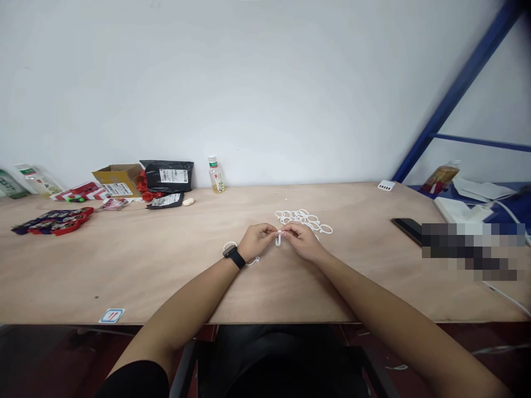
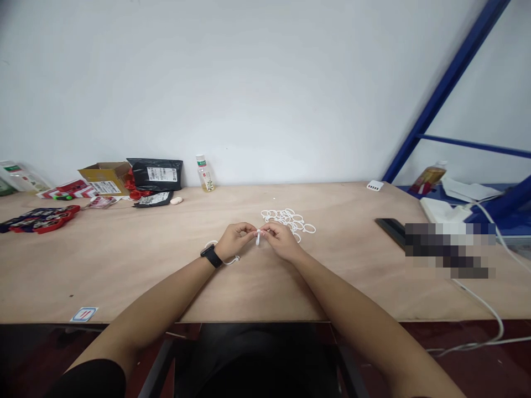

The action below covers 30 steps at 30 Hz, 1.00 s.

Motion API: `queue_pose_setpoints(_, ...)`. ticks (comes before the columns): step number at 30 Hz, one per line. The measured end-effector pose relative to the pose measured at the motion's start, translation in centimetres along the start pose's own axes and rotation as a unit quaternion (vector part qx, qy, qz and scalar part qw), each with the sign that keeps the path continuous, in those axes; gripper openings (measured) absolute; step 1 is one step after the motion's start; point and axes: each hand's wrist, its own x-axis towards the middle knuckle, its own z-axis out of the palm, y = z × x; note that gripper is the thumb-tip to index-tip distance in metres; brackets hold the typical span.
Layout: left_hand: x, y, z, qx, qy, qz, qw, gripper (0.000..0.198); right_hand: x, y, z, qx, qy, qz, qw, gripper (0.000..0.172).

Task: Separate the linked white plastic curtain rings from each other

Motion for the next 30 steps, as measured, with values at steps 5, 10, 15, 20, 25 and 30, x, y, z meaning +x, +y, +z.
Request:
queue_pose_setpoints(5,0.0,0.1,-0.4,0.019,-0.031,0.022,0.999,0.03,0.0,0.1,0.0,-0.002,-0.011,0.0,1.0,0.025)
queue_pose_setpoints(10,0.2,0.5,-0.6,0.065,-0.035,0.051,0.996,0.027,-0.1,-0.1,0.3,-0.027,-0.01,-0.014,0.999,0.025)
queue_pose_setpoints(15,0.7,1.1,-2.2,0.192,-0.042,0.118,0.973,0.018,0.1,-0.7,-0.1,-0.106,0.039,-0.045,0.993,0.022)
queue_pose_setpoints(20,0.6,-0.2,-4.9,0.266,-0.181,0.095,0.942,0.021,0.6,1.1,-2.1,-0.206,0.117,0.005,0.972,0.021)
queue_pose_setpoints(25,0.3,-2.0,-5.4,0.314,-0.209,-0.01,0.926,0.039,0.7,2.2,-2.8,-0.195,0.153,0.057,0.967,0.027)
queue_pose_setpoints(30,0.3,-2.5,-4.1,0.344,-0.178,-0.017,0.922,0.033,0.3,0.5,-1.2,-0.16,0.099,0.027,0.982,0.023)
